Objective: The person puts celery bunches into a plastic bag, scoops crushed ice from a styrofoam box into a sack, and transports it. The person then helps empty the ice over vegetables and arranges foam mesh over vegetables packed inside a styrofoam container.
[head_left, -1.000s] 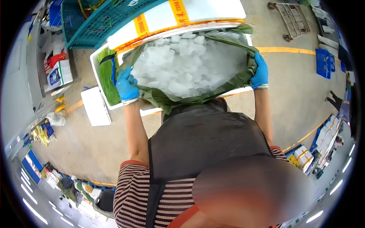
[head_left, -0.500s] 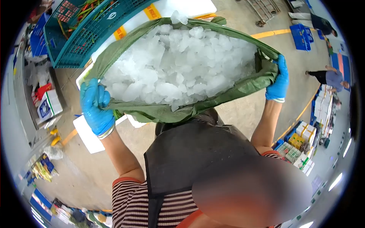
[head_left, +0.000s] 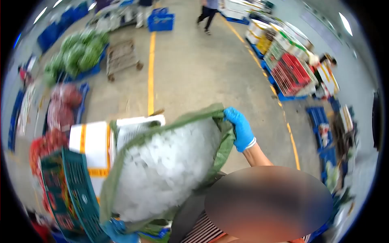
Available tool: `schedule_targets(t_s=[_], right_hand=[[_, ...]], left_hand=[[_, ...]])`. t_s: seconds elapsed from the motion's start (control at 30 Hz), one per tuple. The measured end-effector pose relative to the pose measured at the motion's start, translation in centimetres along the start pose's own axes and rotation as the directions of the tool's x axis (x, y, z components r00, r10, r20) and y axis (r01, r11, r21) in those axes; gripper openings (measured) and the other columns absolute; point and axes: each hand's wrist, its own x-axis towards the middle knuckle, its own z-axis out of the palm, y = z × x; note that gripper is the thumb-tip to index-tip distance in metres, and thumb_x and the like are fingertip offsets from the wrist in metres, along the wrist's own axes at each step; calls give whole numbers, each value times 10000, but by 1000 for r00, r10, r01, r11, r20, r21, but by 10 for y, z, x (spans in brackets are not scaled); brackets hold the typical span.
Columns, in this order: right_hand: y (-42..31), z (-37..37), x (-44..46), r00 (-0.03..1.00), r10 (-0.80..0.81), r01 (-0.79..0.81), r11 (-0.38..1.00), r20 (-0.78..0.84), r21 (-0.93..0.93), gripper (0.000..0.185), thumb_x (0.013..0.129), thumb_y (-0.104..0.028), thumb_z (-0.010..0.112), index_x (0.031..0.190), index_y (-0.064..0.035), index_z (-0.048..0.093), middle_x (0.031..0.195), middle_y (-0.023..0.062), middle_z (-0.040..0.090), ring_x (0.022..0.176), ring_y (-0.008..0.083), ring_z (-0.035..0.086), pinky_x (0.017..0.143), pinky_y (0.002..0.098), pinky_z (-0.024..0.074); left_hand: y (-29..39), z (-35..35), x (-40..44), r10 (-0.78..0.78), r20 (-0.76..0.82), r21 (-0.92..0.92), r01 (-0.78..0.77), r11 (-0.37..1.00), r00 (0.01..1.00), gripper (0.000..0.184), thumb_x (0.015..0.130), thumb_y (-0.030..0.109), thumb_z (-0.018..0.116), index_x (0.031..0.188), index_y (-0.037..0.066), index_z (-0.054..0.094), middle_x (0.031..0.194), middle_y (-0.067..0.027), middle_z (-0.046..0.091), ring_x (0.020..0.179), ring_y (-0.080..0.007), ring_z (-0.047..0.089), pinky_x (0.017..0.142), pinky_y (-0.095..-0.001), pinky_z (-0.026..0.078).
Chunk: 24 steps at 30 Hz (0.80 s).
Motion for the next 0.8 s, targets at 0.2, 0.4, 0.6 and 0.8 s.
schedule_targets(t_s=[0.2,0.4,0.6,0.8], right_hand=[[-14,-120,-70,961,22,-31,999,-275,-30,190,894,-232,558,917,-52,616,847,-26,550,799,80,469,763,244,385],[-56,-251,-181,908,-73,100,994,-413,44,209,901,-233,543,954,-45,617,883,-18,563,817,93,477,782,249,388],[-36,-299,-295,751,-125,42,989,-648,-141,233,911,-234,525,920,-21,620,860,0,557,823,88,482,781,250,399],[-28,-278,-376,534,-115,216,976,-838,4,194,902,-200,533,868,-29,618,819,-2,536,788,90,479,759,259,413]], left_hand=[[-17,39,-71,-164,267,161,124,979,950,263,890,146,466,996,-62,588,629,-65,510,486,-120,415,444,-243,305],[-36,94,-180,-332,541,299,191,935,773,128,872,70,489,890,-24,575,571,31,373,471,-56,319,436,-201,217],[-86,150,-226,-390,870,363,143,921,302,95,867,21,470,877,-26,551,576,63,257,466,-41,241,423,-204,178],[-112,220,-287,-681,732,565,552,613,7,263,926,18,411,687,120,370,536,33,221,435,-75,212,401,-240,167]])
